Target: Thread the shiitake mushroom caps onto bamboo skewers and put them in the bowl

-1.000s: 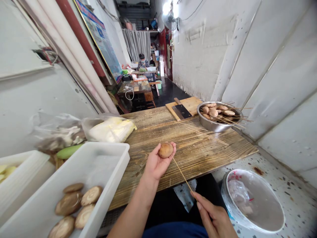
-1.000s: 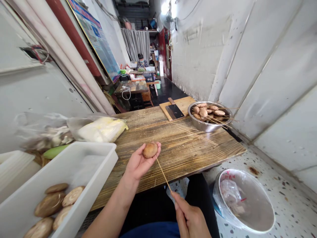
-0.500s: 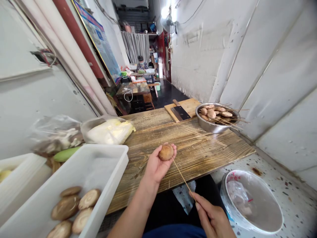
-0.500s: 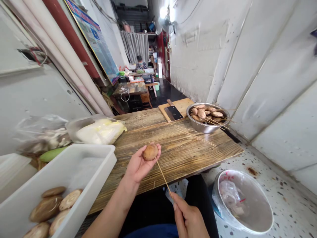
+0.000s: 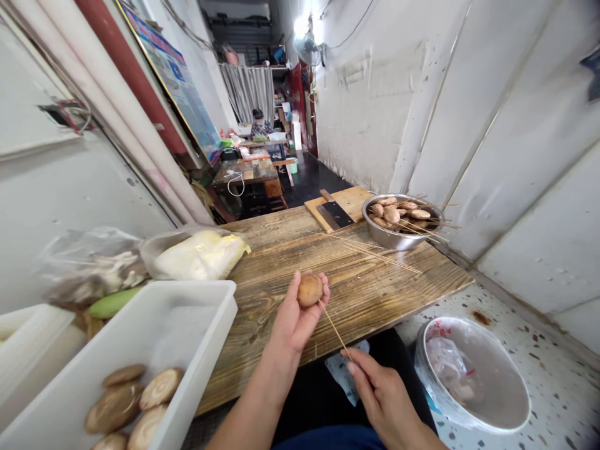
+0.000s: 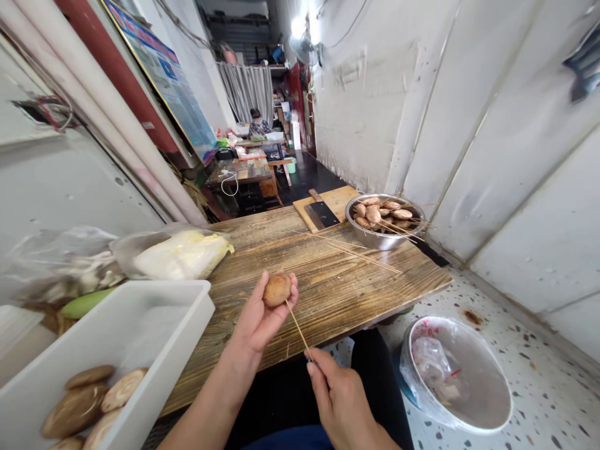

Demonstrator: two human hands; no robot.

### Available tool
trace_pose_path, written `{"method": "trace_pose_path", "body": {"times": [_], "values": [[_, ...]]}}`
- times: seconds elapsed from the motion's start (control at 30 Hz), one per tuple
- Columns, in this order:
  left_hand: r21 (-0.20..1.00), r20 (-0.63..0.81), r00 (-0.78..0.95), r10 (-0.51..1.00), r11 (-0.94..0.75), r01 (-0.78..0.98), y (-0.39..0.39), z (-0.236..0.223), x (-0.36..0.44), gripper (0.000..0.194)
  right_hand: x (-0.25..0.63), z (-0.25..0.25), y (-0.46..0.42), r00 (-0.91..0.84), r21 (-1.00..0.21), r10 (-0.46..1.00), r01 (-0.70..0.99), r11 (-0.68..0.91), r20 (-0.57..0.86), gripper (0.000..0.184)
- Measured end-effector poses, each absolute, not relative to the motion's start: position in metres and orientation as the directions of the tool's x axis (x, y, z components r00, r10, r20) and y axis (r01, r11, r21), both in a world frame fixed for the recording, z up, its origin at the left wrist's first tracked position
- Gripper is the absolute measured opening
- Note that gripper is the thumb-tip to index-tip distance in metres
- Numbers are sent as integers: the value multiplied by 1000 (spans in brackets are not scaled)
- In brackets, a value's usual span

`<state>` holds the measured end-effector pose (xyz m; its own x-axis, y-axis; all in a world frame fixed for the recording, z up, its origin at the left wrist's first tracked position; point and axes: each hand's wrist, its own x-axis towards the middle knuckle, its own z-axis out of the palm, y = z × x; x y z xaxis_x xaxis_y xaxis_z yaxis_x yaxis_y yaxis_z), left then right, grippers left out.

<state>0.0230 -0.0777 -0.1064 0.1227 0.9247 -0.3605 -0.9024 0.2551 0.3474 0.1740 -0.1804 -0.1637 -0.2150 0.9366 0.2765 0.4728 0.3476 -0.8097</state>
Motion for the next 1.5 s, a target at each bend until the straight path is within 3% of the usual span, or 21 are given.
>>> {"method": "trace_pose_path", "body": {"times": [0.33, 0.77, 1.17, 1.5], "values": [[402, -343, 62, 937, 206, -892, -76, -109, 27, 12, 162, -161, -169, -160, -783, 882, 408, 469, 444, 25], [497, -331, 39, 943, 209, -842, -80, -103, 34, 8, 154, -179, -162, -160, -527, 738, 604, 598, 655, 21], [535, -293, 26, 956, 186, -824, -87, -102, 38, 9, 145, -171, -159, -170, -494, 783, 691, 528, 599, 24], [613, -256, 25, 966, 183, -769, -94, -109, 44, 15, 142, -151, -147, -153, -668, 868, 580, 466, 473, 31]]}}
